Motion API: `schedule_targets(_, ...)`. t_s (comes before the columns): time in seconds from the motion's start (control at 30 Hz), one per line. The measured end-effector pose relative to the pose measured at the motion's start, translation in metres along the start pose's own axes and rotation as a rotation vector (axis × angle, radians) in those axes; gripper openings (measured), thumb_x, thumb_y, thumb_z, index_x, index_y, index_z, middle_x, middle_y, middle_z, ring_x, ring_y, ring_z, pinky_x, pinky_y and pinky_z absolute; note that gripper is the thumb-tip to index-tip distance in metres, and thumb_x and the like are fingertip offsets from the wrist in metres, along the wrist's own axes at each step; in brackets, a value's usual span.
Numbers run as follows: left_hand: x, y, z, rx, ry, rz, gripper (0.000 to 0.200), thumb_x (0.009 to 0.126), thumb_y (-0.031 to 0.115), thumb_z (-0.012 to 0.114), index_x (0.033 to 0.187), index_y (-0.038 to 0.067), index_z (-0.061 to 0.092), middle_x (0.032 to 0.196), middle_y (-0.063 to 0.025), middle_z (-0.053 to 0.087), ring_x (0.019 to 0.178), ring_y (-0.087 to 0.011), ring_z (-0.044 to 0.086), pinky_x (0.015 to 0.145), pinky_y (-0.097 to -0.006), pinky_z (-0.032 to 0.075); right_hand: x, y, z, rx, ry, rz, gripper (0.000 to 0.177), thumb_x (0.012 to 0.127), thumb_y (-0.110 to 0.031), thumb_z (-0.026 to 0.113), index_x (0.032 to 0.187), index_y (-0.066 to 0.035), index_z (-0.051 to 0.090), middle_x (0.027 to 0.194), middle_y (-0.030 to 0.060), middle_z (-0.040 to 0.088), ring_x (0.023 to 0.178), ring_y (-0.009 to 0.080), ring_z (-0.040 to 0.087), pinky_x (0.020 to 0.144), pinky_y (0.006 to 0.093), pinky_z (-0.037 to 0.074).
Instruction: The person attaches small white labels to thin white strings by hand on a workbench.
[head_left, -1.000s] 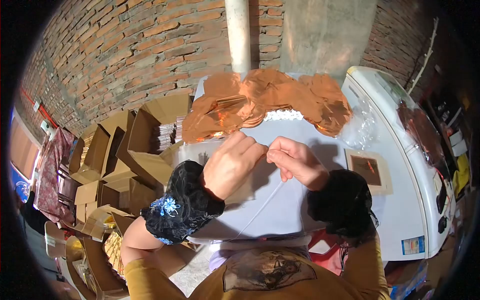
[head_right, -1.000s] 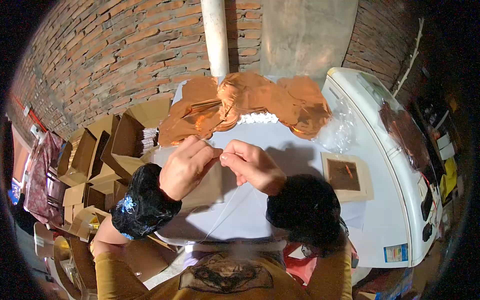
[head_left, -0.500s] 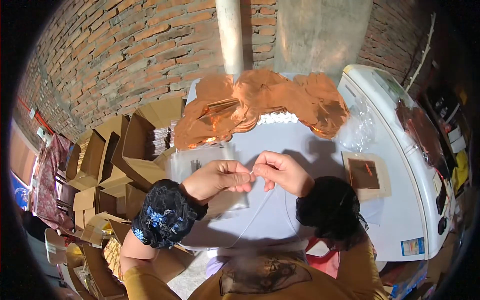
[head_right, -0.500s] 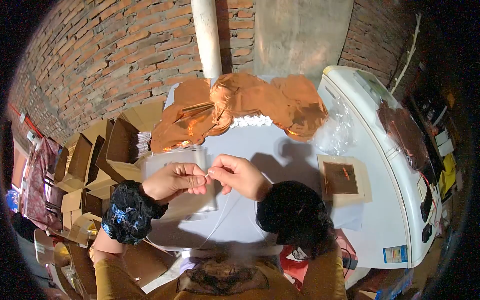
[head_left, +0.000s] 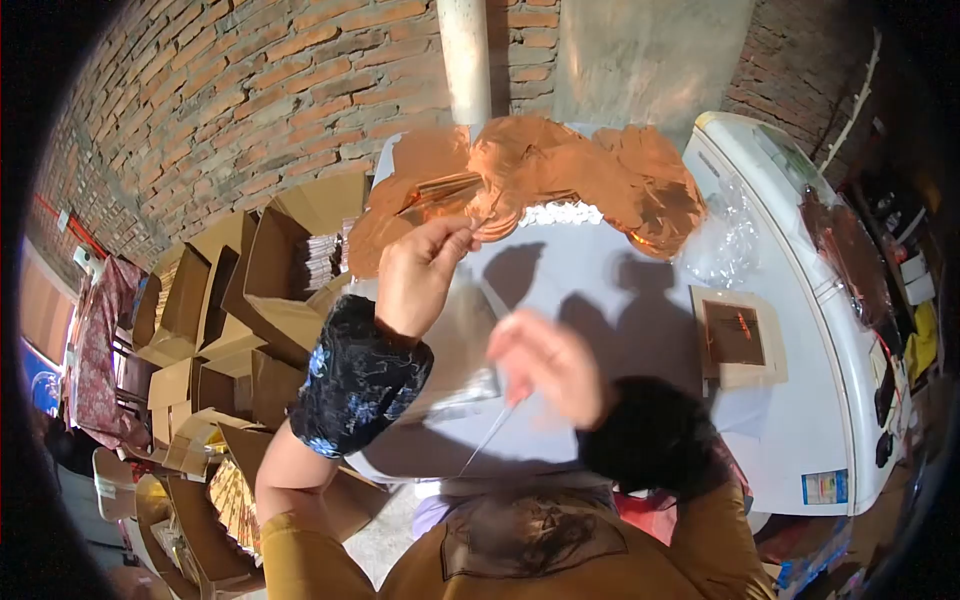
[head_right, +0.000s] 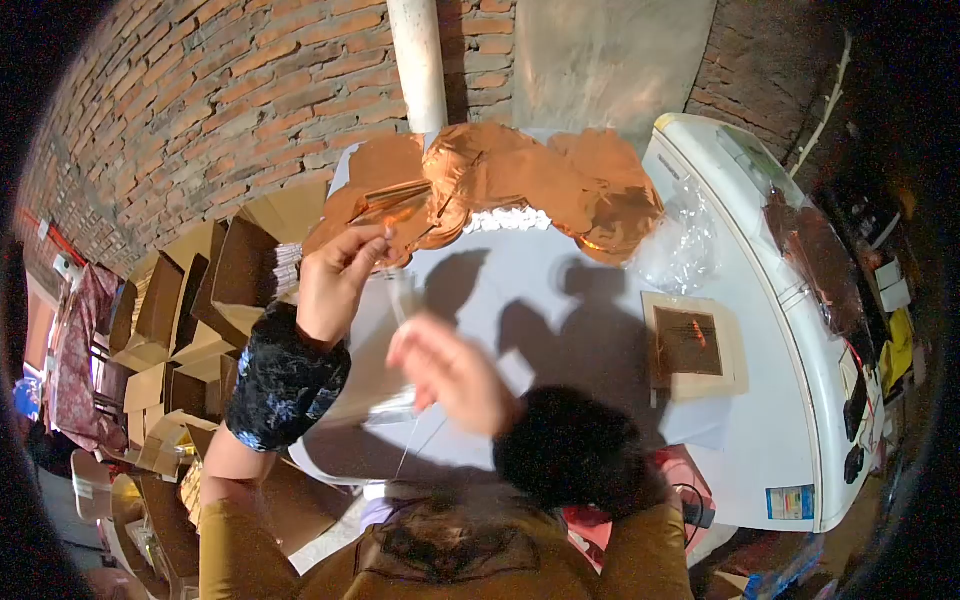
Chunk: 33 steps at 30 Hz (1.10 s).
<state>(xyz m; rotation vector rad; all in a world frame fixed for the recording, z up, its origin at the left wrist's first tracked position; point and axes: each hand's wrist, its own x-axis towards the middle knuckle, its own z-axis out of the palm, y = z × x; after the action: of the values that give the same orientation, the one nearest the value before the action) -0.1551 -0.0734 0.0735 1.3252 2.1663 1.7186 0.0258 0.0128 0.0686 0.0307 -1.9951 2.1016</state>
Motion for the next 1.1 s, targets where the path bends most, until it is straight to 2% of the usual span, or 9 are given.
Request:
schedule_targets(0.13,-0.015,0.035,-0.013,-0.215,-0.534,-0.202,0.024,0.095,0.020,0.054,0.106,0.002,0.064,0.085,-0.0045,0.067,0.070,-0.0035,0.054,0.058,-0.0172,0.039,0.037,-0.039,-0.056,-0.283,0.277,-0.005,0.021,0.095,-0.023,0.046,0.092,-0.005,0.057,0.065,0.0011,0.052,0.049,0.0086,0.045,0.051,0.0201,0.039)
schedule_targets(0.27,-0.019,0.040,-0.010,-0.695,-0.524,-0.278,0.025,0.094,0.019,0.055,0.112,0.004,0.063,0.087,-0.0033,0.068,0.070,-0.0006,0.052,0.054,-0.0159,0.035,0.058,0.008,-0.065,-0.295,0.217,0.080,0.020,0.096,-0.023,0.047,0.088,-0.007,0.056,0.071,-0.0022,0.050,0.049,0.0061,0.043,0.047,0.0204,0.037)
schedule_targets(0.4,-0.012,0.035,-0.007,-0.343,-0.151,-0.256,0.025,0.093,0.016,0.054,0.114,0.008,0.064,0.087,-0.0015,0.068,0.064,0.0007,0.047,0.052,-0.0160,0.035,0.036,0.018,-0.027,-0.302,-0.047,0.051,0.017,0.096,-0.023,0.047,0.095,-0.009,0.057,0.074,-0.0030,0.054,0.052,0.0048,0.046,0.049,0.0226,0.039)
schedule_targets(0.53,-0.019,0.018,-0.012,-0.299,-0.423,-0.196,0.026,0.094,0.013,0.051,0.116,0.008,0.063,0.089,-0.0015,0.068,0.058,0.0003,0.044,0.049,-0.0169,0.034,0.047,-0.035,-0.047,-0.357,0.088,-0.041,0.025,0.096,-0.028,0.047,0.095,-0.005,0.056,0.080,-0.0006,0.057,0.052,0.0068,0.046,0.045,0.0224,0.038)
schedule_targets(0.63,-0.017,0.032,-0.019,-0.732,-0.520,-0.305,0.030,0.094,0.010,0.048,0.121,0.005,0.060,0.101,-0.0012,0.066,0.066,0.0004,0.048,0.054,-0.0162,0.039,0.060,0.005,-0.067,-0.278,0.078,0.017,0.020,0.097,-0.020,0.046,0.094,-0.004,0.056,0.081,-0.0003,0.056,0.055,0.0081,0.047,0.046,0.0238,0.039)
schedule_targets(0.8,-0.012,0.008,-0.014,-0.197,-0.282,-0.119,0.035,0.092,0.008,0.045,0.124,0.004,0.057,0.102,-0.0063,0.067,0.058,-0.0026,0.046,0.053,-0.0168,0.038,0.044,-0.004,-0.038,-0.222,-0.031,0.026,0.020,0.098,-0.024,0.045,0.098,-0.007,0.056,0.087,-0.0017,0.057,0.054,0.0041,0.045,0.048,0.0188,0.038)
schedule_targets(0.93,-0.009,0.022,-0.029,-0.520,-0.706,-0.210,0.046,0.081,0.001,0.041,0.126,-0.001,0.054,0.112,-0.0103,0.064,0.061,-0.0045,0.047,0.055,-0.0172,0.038,0.053,-0.004,-0.061,-0.149,-0.012,-0.003,0.023,0.099,-0.026,0.044,0.099,-0.006,0.055,0.084,-0.0007,0.054,0.054,0.0060,0.046,0.051,0.0190,0.039)
schedule_targets(1.03,-0.007,0.035,-0.024,-0.779,-0.432,-0.279,0.052,0.078,-0.002,0.039,0.129,-0.002,0.050,0.118,-0.0123,0.061,0.061,-0.0056,0.047,0.056,-0.0181,0.039,0.050,0.016,-0.051,-0.101,-0.069,0.102,0.026,0.100,-0.029,0.039,0.102,-0.005,0.050,0.079,0.0010,0.053,0.052,0.0080,0.049,0.053,0.0200,0.040)
schedule_targets(1.1,-0.004,0.026,-0.022,-0.590,-0.344,-0.209,0.046,0.089,0.015,0.043,0.132,-0.001,0.047,0.121,-0.0130,0.059,0.060,-0.0067,0.046,0.057,-0.0183,0.039,0.039,0.025,-0.031,-0.068,-0.112,0.067,0.027,0.100,-0.030,0.040,0.100,-0.006,0.051,0.080,0.0003,0.054,0.053,0.0073,0.051,0.052,0.0196,0.040)
